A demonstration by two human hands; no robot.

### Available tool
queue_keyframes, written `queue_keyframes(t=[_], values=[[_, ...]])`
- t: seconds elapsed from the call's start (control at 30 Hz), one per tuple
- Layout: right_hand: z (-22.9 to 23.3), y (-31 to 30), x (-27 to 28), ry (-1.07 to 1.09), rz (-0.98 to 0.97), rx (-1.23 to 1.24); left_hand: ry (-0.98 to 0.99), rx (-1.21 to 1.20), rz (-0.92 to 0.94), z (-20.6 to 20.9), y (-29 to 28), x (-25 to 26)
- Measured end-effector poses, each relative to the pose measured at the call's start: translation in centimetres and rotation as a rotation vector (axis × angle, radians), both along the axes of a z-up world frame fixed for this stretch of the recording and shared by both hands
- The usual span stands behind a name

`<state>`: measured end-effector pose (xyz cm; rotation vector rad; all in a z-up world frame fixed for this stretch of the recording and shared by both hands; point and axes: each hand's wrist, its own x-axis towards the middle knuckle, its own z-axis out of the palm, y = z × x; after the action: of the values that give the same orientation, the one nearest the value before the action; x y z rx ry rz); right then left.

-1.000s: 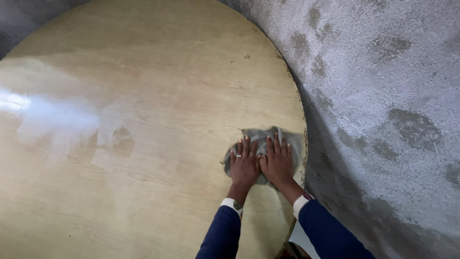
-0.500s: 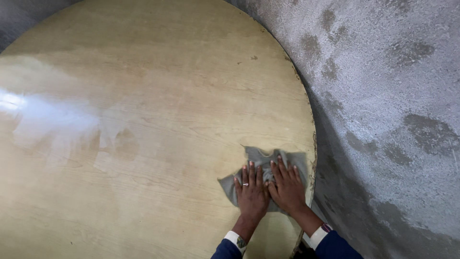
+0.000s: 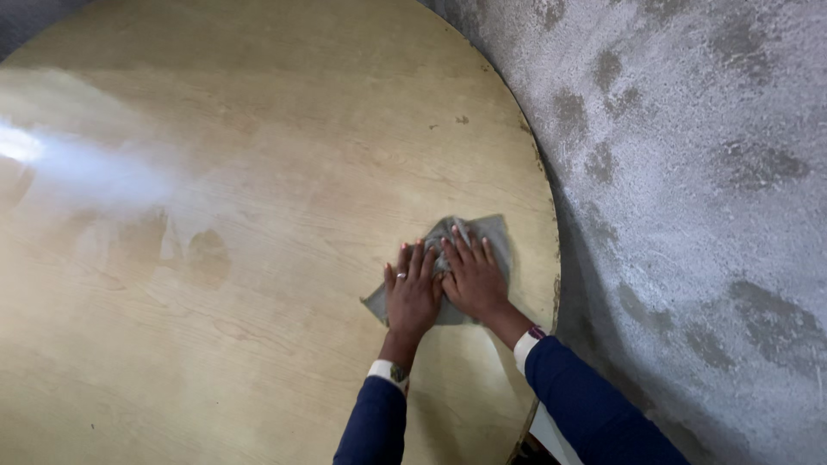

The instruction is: The person wipes a large round wooden table with a gray cloth using both hands. The person moves the cloth in circular and back-and-forth motions across the table surface, covering different areas throughout the clip.

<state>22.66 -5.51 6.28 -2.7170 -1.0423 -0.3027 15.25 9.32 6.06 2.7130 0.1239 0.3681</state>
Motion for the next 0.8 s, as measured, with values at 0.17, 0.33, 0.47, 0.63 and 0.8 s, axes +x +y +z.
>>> queue_keyframes(t=[0.17, 0.33, 0.47, 0.63, 0.8], values=[[-0.2, -1.9, -3.6, 0.046, 0.137, -0.021, 0.007, -0.045, 0.221, -1.6, -4.2, -5.1], [-0.4, -6.0, -3.5, -0.078, -0.113, -0.001, -0.025, -0.048, 0.077, -1.4, -8.0, -2.8], [-0.4, -5.8, 1.4, -0.015, -0.238, -0.032, 0.003, -0.100, -0.015, -0.1, -7.1, 4.2], [0.6, 0.7, 9.3, -0.038, -0.114, 0.037, 0.030, -0.080, 0.139, 1.3, -1.9, 10.0], [1.0, 7.2, 7.7, -0.023, 0.165, 0.105, 0.034, -0.089, 0.479, 0.0, 1.7, 6.3]])
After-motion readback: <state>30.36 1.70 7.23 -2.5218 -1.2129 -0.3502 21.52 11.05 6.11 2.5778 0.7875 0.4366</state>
